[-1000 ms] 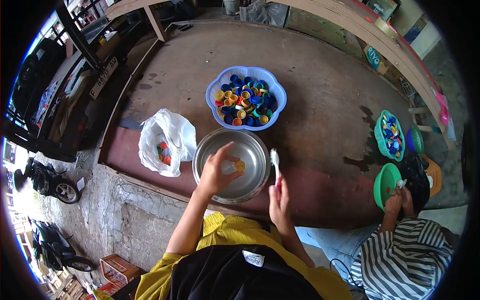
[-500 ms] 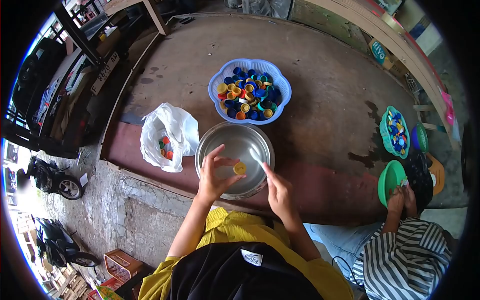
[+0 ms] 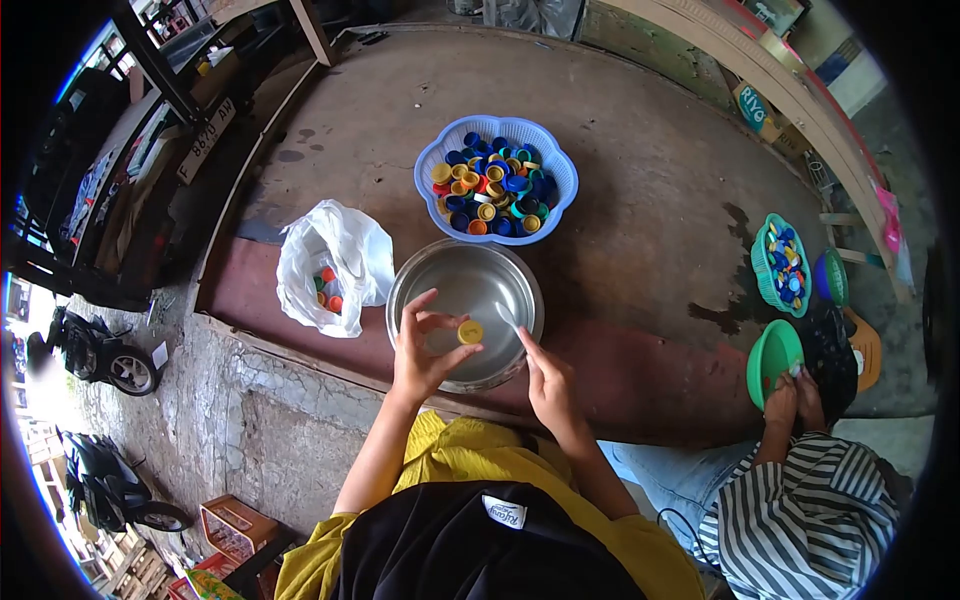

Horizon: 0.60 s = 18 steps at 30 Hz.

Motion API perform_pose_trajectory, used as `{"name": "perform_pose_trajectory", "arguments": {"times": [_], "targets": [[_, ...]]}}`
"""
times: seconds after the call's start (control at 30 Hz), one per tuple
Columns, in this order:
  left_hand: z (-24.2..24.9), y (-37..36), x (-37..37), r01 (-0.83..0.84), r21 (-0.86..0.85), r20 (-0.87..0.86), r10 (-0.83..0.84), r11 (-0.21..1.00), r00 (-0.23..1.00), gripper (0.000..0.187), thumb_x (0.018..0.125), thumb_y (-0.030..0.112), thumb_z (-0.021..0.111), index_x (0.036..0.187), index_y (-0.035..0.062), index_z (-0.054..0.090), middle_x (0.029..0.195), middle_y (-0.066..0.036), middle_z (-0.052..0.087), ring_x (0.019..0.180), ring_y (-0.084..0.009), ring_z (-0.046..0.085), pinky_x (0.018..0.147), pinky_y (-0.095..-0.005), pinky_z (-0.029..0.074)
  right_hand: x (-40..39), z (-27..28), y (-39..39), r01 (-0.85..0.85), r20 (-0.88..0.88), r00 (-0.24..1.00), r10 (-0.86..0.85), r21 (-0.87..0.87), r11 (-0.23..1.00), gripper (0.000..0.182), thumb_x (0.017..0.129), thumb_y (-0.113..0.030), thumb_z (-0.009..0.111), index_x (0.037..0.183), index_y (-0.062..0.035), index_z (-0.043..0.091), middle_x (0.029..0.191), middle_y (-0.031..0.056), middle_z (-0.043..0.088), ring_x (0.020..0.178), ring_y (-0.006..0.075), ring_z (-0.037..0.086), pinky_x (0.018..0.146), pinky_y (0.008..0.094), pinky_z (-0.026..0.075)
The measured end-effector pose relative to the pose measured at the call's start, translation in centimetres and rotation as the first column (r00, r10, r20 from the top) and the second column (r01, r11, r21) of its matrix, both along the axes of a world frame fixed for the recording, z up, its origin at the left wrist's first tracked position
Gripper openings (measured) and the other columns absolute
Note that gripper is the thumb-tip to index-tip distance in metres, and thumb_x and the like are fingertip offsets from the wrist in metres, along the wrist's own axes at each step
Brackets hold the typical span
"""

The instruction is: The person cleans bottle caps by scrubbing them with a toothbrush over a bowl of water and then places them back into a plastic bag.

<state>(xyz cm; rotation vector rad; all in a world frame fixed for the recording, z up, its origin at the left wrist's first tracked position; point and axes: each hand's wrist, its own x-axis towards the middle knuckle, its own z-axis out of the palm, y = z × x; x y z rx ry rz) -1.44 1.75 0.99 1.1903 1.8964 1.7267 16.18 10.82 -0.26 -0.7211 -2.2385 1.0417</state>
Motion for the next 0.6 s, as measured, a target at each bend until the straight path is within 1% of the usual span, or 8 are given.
{"name": "perform_pose_trajectory", "arguments": {"times": [0.07, 0.13, 0.2, 0.3, 0.4, 0.53, 0.57, 0.6], "targets": [[0.4, 0.0, -0.4, 0.024, 0.001, -0.025, -0.024, 1.000, 0.999, 0.085, 0.059, 0.008, 0.084, 0.127, -0.0008, 0.033, 0.088, -0.008, 0.066, 0.094, -0.0210, 0.064, 0.089, -0.0330, 0.045, -0.1, 0.4, -0.9, 0.005, -0.092, 0.996, 0.000, 0.055, 0.998, 0.048, 0.084, 0.001, 0.049, 0.129, -0.0135, 0.050, 0.080, 0.0158, 0.060, 0.067, 0.0307, 0.060, 0.061, 0.0377, 0.048], [0.5, -0.2, -0.8, 0.056, 0.011, 0.004, -0.056, 0.998, 0.998, 0.084, 0.061, 0.008, 0.083, 0.127, -0.0010, 0.033, 0.088, -0.009, 0.065, 0.096, -0.0216, 0.063, 0.089, -0.0337, 0.045, -0.2, 1.0, -1.9, -0.123, -0.031, 0.992, 0.126, 0.085, 0.989, 0.045, 0.086, 0.001, 0.049, 0.129, -0.0124, 0.050, 0.079, 0.0156, 0.060, 0.068, 0.0304, 0.061, 0.063, 0.0380, 0.048], [0.0, -0.3, -1.0, 0.080, 0.040, 0.084, -0.083, 0.996, 0.993, 0.084, 0.062, 0.007, 0.083, 0.127, -0.0004, 0.032, 0.086, -0.009, 0.065, 0.097, -0.0218, 0.063, 0.092, -0.0347, 0.042, -0.8, 1.1, -1.9, -0.001, -0.039, 0.999, -0.004, -0.109, 0.994, 0.044, 0.086, 0.000, 0.049, 0.128, -0.0112, 0.050, 0.080, 0.0157, 0.061, 0.070, 0.0296, 0.062, 0.065, 0.0367, 0.048], [-0.2, -0.4, -1.0, 0.104, 0.093, 0.222, -0.123, 0.990, 0.967, 0.082, 0.066, 0.004, 0.080, 0.130, -0.0010, 0.028, 0.090, -0.010, 0.065, 0.098, -0.0230, 0.062, 0.092, -0.0338, 0.044, -0.8, 1.8, -2.0, 0.060, -0.145, 0.987, -0.069, -0.071, 0.996, 0.043, 0.087, 0.000, 0.049, 0.129, -0.0092, 0.050, 0.087, 0.0177, 0.063, 0.075, 0.0300, 0.063, 0.067, 0.0351, 0.049], [-0.4, -0.1, -0.4, 0.162, 0.247, 0.540, -0.275, 0.955, 0.796, 0.081, 0.070, 0.000, 0.076, 0.132, -0.0002, 0.025, 0.094, -0.011, 0.064, 0.101, -0.0213, 0.060, 0.092, -0.0335, 0.044, -0.5, 2.0, -2.7, -0.090, -0.110, 0.989, 0.094, 0.048, 0.995, 0.041, 0.088, 0.001, 0.047, 0.128, -0.0064, 0.049, 0.097, 0.0213, 0.063, 0.079, 0.0319, 0.064, 0.068, 0.0346, 0.049], [-0.1, -0.5, -0.5, 0.212, 0.281, 0.635, -0.346, 0.936, 0.691, 0.075, 0.077, 0.001, 0.070, 0.135, 0.0007, 0.022, 0.104, -0.016, 0.063, 0.103, -0.0188, 0.058, 0.092, -0.0308, 0.043, -1.1, 2.8, -2.4, 0.046, -0.103, 0.992, -0.070, -0.218, 0.975, 0.040, 0.089, 0.002, 0.045, 0.128, -0.0045, 0.049, 0.100, 0.0230, 0.062, 0.079, 0.0277, 0.065, 0.068, 0.0306, 0.048], [0.0, -0.4, -0.6, 0.214, 0.276, 0.638, -0.345, 0.937, 0.688, 0.074, 0.079, 0.002, 0.068, 0.136, 0.0001, 0.021, 0.105, -0.016, 0.062, 0.104, -0.0186, 0.058, 0.092, -0.0305, 0.043, -1.1, 3.1, -3.0, 0.022, -0.162, 0.985, -0.059, -0.220, 0.975, 0.040, 0.090, 0.001, 0.044, 0.129, -0.0045, 0.047, 0.099, 0.0228, 0.063, 0.083, 0.0258, 0.066, 0.069, 0.0295, 0.048], [0.1, -0.5, -0.6, 0.217, 0.265, 0.646, -0.340, 0.939, 0.683, 0.073, 0.080, 0.003, 0.067, 0.136, -0.0004, 0.020, 0.107, -0.017, 0.062, 0.104, -0.0184, 0.058, 0.092, -0.0301, 0.043, -0.8, 3.4, -3.4, -0.061, -0.183, 0.983, 0.024, -0.202, 0.977, 0.038, 0.094, -0.004, 0.039, 0.132, -0.0036, 0.045, 0.072, 0.0035, 0.049, 0.059, 0.0072, 0.037, 0.056, 0.0213, 0.036]]}}
